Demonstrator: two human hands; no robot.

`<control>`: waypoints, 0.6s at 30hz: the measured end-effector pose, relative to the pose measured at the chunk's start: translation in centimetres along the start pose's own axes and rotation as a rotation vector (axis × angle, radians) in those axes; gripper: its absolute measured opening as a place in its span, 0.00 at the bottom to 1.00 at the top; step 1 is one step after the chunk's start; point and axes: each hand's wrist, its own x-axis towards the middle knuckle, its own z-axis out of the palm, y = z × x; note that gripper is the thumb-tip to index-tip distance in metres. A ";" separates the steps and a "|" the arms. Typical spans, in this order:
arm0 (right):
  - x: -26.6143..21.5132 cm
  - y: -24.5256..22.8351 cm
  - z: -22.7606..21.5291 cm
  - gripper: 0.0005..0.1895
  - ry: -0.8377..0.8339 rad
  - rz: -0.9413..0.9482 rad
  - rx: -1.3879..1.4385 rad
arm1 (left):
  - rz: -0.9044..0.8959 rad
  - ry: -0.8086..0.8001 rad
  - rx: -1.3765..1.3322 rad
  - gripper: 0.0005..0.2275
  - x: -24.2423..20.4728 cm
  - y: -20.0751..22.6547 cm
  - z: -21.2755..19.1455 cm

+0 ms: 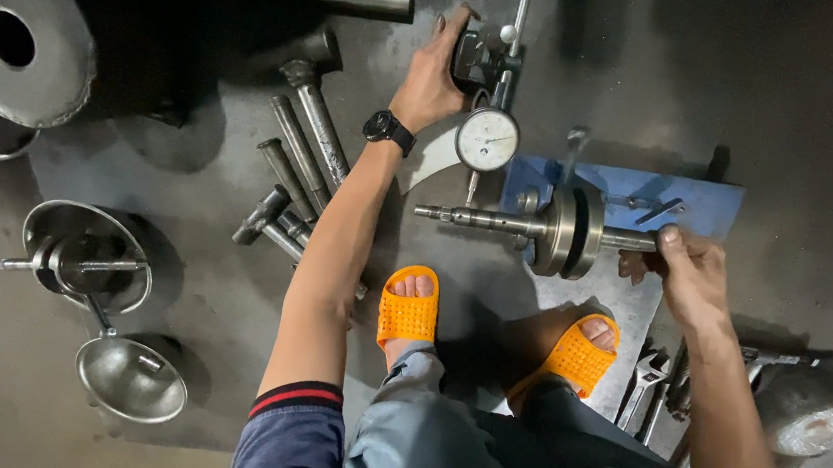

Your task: The person uses a dial indicator to measure a rotating metal shaft assembly. They repeatedly rotate the shaft by hand, observe the dial indicator, and adjust the indicator's position on its stand. The person also picks up and places down other metal parts and tools on the workbench.

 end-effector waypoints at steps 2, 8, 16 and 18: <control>0.8 1.8 0.0 0.22 -0.049 -0.075 0.139 | -0.007 -0.006 0.005 0.43 0.0 -0.3 0.1; 0.2 -0.1 -0.4 0.06 -0.099 -0.082 0.237 | 0.009 -0.010 0.042 0.44 0.0 -0.2 0.0; 0.5 0.6 -0.1 0.08 -0.136 -0.125 0.417 | -0.011 -0.016 0.006 0.43 0.0 0.4 -0.3; 0.6 1.3 -0.1 0.14 -0.202 -0.233 0.521 | 0.022 -0.007 0.010 0.42 0.1 0.9 -0.5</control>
